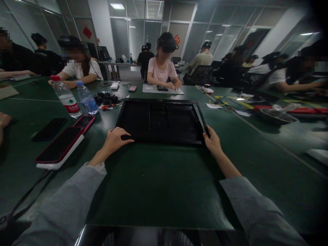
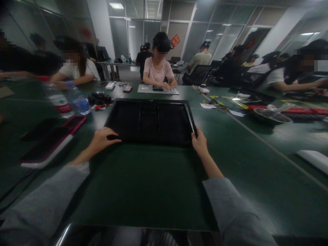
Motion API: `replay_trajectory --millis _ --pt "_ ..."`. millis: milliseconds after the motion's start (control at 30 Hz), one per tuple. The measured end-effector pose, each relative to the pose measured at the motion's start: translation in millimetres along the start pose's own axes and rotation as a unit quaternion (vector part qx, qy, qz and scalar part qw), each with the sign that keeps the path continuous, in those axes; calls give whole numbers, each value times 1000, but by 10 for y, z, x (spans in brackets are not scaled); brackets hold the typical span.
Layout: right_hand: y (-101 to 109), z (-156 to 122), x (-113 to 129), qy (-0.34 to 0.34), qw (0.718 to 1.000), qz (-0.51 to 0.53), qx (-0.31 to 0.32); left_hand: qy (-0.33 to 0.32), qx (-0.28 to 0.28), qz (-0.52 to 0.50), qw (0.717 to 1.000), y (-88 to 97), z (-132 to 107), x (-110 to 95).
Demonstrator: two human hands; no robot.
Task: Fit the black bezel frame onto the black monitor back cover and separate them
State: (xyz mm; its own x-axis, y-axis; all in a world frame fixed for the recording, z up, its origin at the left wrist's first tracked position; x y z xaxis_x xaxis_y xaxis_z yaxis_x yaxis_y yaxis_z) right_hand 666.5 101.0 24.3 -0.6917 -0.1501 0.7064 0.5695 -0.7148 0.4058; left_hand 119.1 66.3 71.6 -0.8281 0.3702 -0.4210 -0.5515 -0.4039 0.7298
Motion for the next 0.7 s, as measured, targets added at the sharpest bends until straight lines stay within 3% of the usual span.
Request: replay_trajectory --millis 200,300,400,433,567,700 --pt "-4 11 -130 5 1000 8 -10 -26 -4 -10 1000 -6 -16 -42" --pt "-14 41 -180 -4 1000 4 -9 -26 -50 -25 998 18 12 43" --pt "-20 50 -171 -3 1000 3 -13 45 -165 -32 985 148 58 355" --pt "-22 45 -156 -1 1000 7 -14 85 -180 -37 979 149 61 495" --pt "-59 -2 -98 7 1000 18 -10 194 -125 -89 969 -7 58 860" --pt "-111 -55 -37 -2 1000 8 -2 244 -118 -66 960 84 31 1009"
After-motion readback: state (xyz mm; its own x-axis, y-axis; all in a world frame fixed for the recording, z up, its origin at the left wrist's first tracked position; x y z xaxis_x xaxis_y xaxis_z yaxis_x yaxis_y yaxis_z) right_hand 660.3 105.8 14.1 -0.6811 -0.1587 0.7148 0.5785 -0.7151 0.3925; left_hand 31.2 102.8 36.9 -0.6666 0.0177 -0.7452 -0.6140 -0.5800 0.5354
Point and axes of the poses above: each hand's wrist, its own z-axis towards the middle knuckle, its own y-axis out of the back of the hand, x = y × z, the point moved 10 cm from there along z, towards the middle knuckle, and after that the axes turned 15 degrees about -x, right-handed, at the moved point
